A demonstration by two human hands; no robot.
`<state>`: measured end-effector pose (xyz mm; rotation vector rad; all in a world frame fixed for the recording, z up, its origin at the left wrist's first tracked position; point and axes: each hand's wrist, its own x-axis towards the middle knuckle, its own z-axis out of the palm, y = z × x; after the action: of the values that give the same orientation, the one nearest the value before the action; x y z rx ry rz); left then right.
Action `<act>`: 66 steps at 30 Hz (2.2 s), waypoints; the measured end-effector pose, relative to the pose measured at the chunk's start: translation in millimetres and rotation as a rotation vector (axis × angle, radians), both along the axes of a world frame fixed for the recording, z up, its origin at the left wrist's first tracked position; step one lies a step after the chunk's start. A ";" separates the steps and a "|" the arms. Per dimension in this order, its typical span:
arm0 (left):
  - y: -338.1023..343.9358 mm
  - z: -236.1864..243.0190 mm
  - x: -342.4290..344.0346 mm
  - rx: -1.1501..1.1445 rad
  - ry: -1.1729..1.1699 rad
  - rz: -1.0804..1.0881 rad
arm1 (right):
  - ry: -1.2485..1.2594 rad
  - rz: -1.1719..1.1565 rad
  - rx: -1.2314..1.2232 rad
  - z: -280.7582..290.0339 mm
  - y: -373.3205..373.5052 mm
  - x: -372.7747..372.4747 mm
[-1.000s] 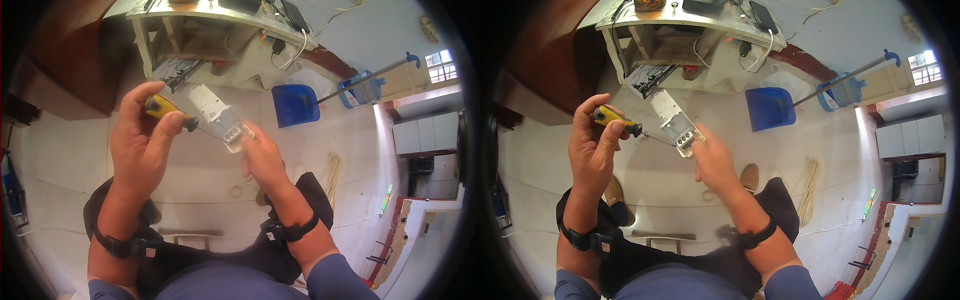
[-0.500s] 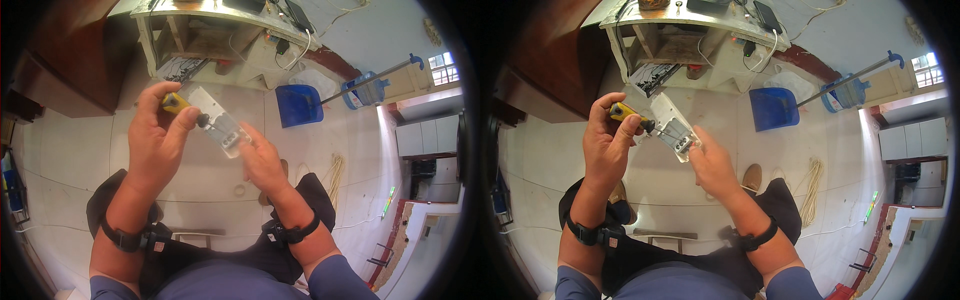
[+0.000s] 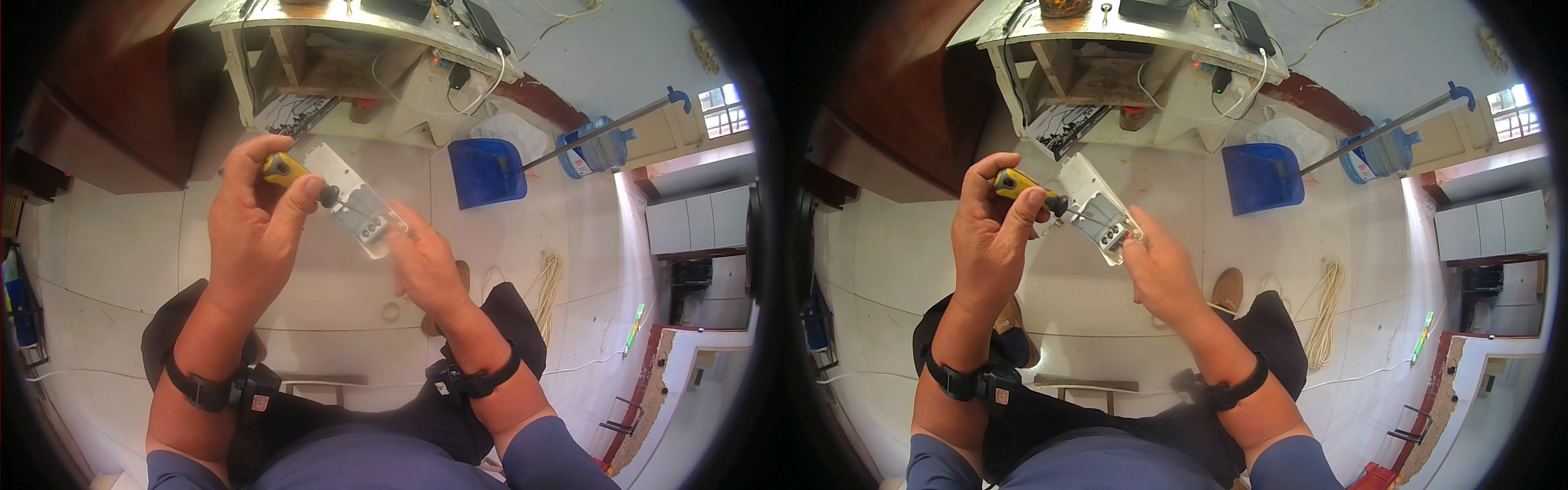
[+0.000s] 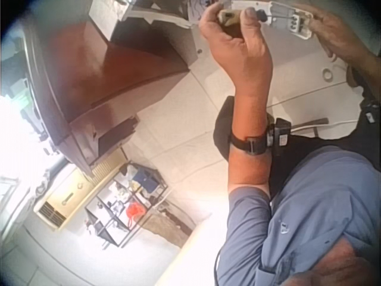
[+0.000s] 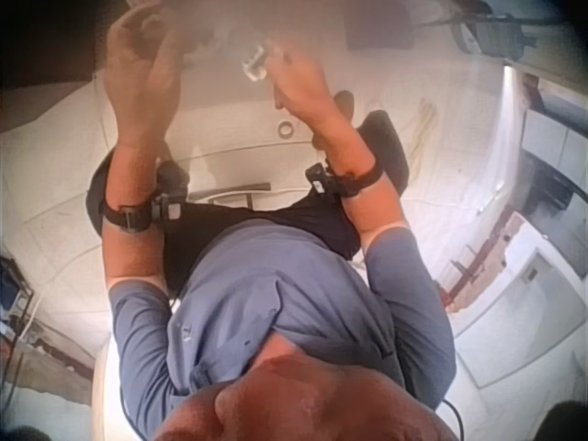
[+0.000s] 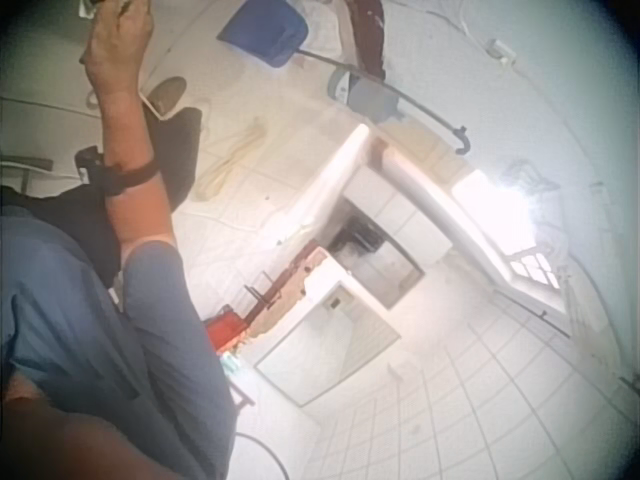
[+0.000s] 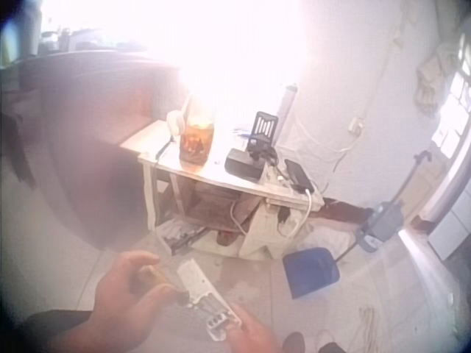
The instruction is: The person unscrews and opens the plastic casing of a white electronic device using a screwdriver, then handles thin white wires and plastic components inside.
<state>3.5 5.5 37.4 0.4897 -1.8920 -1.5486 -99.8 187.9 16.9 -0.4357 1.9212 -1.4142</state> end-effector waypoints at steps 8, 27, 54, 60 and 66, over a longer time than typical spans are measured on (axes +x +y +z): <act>1.1 1.1 -1.6 0.035 0.003 -0.017 | -0.017 0.000 -0.048 -5.4 1.6 -1.4; -16.6 12.0 -2.6 0.007 0.028 -0.170 | -0.056 0.029 -0.009 -6.7 0.6 0.9; -19.9 5.1 -3.8 0.107 0.102 -0.206 | -0.096 0.045 -0.059 -9.0 -0.5 5.5; -21.6 9.1 -4.4 0.210 0.168 -0.234 | -0.090 0.049 -0.029 -9.3 0.3 5.8; -21.4 7.5 -3.9 0.092 0.100 -0.182 | -0.106 0.055 -0.060 -7.8 -0.8 7.2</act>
<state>-0.4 -16.0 44.9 0.2796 -1.8369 -1.7504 -92.6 187.1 9.1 -0.4301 1.7729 -1.4337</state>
